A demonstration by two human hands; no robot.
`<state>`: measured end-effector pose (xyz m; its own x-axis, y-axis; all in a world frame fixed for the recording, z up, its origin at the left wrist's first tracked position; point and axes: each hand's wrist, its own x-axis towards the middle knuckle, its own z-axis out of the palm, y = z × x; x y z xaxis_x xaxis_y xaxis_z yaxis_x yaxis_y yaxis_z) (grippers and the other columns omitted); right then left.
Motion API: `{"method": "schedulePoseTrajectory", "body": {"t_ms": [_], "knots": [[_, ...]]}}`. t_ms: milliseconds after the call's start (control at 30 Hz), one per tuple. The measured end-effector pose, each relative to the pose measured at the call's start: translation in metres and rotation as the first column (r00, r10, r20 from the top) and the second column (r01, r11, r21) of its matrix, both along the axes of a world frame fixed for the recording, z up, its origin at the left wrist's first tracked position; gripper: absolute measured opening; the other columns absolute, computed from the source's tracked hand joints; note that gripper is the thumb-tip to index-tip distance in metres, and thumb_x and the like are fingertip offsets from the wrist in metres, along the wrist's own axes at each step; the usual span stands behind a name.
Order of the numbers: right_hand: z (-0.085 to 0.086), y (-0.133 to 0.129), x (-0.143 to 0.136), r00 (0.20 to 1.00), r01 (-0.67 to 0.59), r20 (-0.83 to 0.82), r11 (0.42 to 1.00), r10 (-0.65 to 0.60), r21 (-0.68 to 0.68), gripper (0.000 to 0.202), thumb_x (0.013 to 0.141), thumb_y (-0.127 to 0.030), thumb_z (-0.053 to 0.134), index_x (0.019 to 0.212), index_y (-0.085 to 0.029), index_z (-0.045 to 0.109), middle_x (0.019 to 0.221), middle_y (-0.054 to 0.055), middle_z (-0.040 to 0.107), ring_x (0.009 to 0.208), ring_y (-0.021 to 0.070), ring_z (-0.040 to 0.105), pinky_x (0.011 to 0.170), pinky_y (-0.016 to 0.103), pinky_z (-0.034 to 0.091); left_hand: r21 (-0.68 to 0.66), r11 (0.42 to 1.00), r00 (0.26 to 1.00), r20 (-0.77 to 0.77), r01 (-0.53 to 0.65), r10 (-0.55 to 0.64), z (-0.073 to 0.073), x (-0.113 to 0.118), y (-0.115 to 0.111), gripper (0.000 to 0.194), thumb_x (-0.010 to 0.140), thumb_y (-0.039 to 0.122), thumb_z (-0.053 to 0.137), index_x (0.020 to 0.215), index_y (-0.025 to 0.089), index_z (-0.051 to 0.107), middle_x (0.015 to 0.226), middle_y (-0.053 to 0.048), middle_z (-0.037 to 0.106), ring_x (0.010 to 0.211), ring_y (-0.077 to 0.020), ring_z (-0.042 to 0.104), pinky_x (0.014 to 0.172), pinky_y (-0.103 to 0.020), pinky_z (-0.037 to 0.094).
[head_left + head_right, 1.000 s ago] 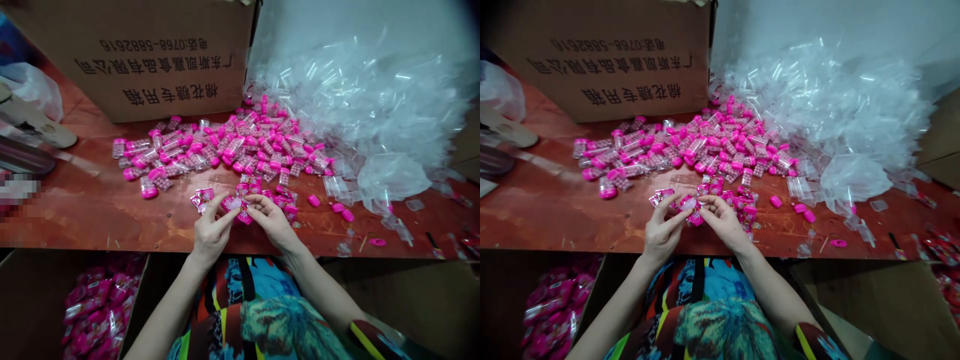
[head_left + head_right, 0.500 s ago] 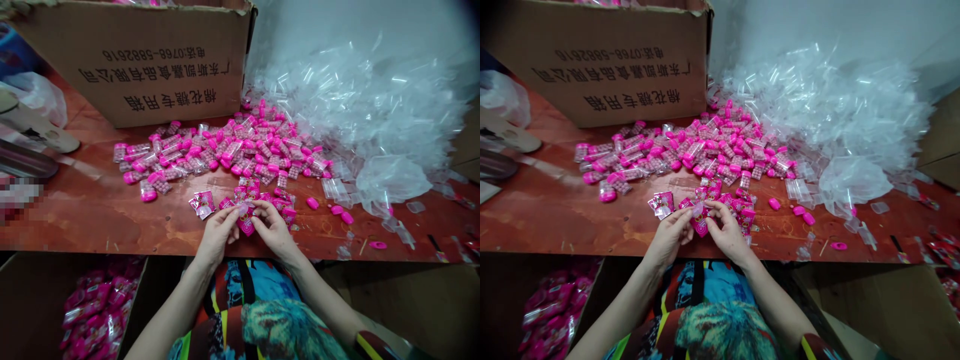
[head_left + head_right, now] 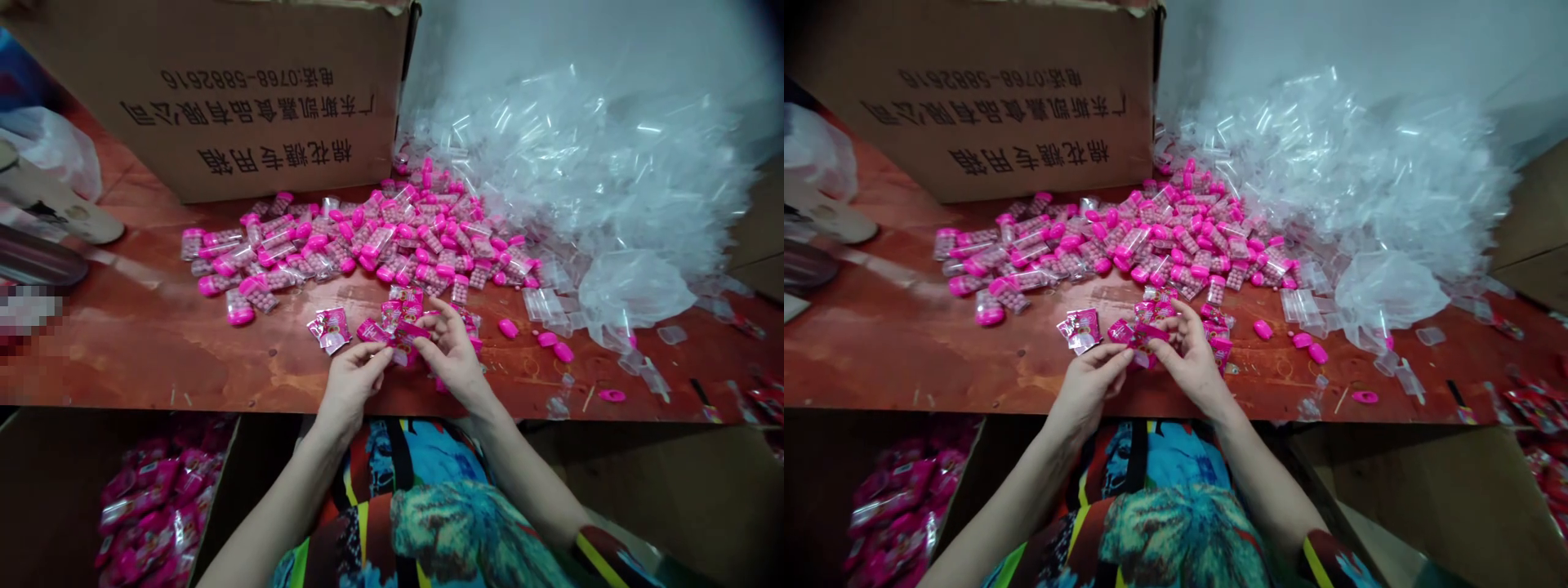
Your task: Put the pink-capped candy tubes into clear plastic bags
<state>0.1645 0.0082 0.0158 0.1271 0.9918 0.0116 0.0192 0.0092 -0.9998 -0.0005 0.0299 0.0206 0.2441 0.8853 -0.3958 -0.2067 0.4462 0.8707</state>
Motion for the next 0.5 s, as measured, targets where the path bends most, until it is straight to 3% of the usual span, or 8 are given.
{"method": "schedulePoseTrajectory", "body": {"t_ms": [67, 167, 267, 367, 433, 500], "knots": [[-0.01, -0.005, -0.015, 0.986, 0.091, -0.131, 0.993, -0.1, -0.075, 0.055, 0.083, -0.04, 0.072, 0.132, -0.03, 0.048, 0.101, 0.002, 0.062, 0.081, 0.0152, 0.062, 0.072, 0.029, 0.054, -0.218, 0.974, 0.977, 0.187, -0.06, 0.103, -0.004, 0.006, -0.004, 0.028, 0.071, 0.036, 0.082, 0.082, 0.015, 0.067, 0.059, 0.005, 0.051, 0.043, -0.0038, 0.034, 0.039, -0.017, 0.018], [-0.016, -0.012, -0.029, 0.976, 0.14, -0.138, 0.973, -0.166, -0.185, 0.038, 0.082, -0.045, 0.073, 0.11, -0.024, 0.058, 0.087, 0.001, 0.065, 0.074, 0.0151, 0.062, 0.068, 0.028, 0.052, -0.308, 0.951, 0.946, 0.308, -0.002, 0.102, -0.005, 0.011, -0.008, 0.036, 0.066, 0.038, 0.087, 0.081, 0.013, 0.066, 0.065, 0.003, 0.055, 0.043, -0.0018, 0.035, 0.038, -0.016, 0.018], [-0.012, -0.012, -0.022, 0.989, 0.12, -0.051, 0.963, -0.137, -0.242, 0.029, 0.086, -0.048, 0.067, 0.091, -0.021, 0.061, 0.069, -0.002, 0.06, 0.062, 0.013, 0.056, 0.061, 0.026, 0.047, -0.268, 0.963, 0.97, 0.243, 0.04, 0.028, -0.002, 0.012, -0.01, 0.038, 0.072, 0.046, 0.081, 0.087, 0.013, 0.068, 0.063, 0.001, 0.057, 0.041, -0.0024, 0.036, 0.038, -0.017, 0.016], [-0.006, -0.008, -0.006, 0.999, -0.043, 0.005, 0.963, 0.046, -0.266, 0.028, 0.086, -0.047, 0.066, 0.088, -0.019, 0.064, 0.066, -0.003, 0.059, 0.055, 0.0108, 0.049, 0.053, 0.024, 0.04, -0.117, 0.993, 0.996, 0.083, -0.004, 0.014, 0.002, 0.008, -0.007, 0.039, 0.073, 0.046, 0.08, 0.094, 0.014, 0.073, 0.057, 0.004, 0.052, 0.041, -0.0038, 0.036, 0.04, -0.018, 0.019], [-0.004, -0.007, 0.0, 0.989, -0.125, 0.046, 0.955, 0.142, -0.268, 0.027, 0.089, -0.045, 0.064, 0.085, -0.019, 0.065, 0.067, -0.003, 0.058, 0.054, 0.0105, 0.047, 0.053, 0.024, 0.038, 0.002, 0.999, 0.999, 0.004, -0.035, 0.035, 0.004, 0.005, -0.004, 0.034, 0.07, 0.043, 0.083, 0.085, 0.013, 0.074, 0.064, 0.002, 0.055, 0.044, -0.0035, 0.038, 0.042, -0.019, 0.023], [-0.003, -0.007, 0.001, 0.984, -0.136, 0.081, 0.959, 0.161, -0.248, 0.026, 0.09, -0.043, 0.061, 0.084, -0.019, 0.065, 0.068, -0.003, 0.059, 0.059, 0.0118, 0.049, 0.057, 0.025, 0.04, 0.014, 0.999, 0.999, -0.017, -0.044, 0.044, 0.004, 0.003, -0.001, 0.033, 0.068, 0.043, 0.084, 0.077, 0.013, 0.073, 0.065, 0.001, 0.056, 0.045, -0.0034, 0.038, 0.043, -0.02, 0.023]]}}
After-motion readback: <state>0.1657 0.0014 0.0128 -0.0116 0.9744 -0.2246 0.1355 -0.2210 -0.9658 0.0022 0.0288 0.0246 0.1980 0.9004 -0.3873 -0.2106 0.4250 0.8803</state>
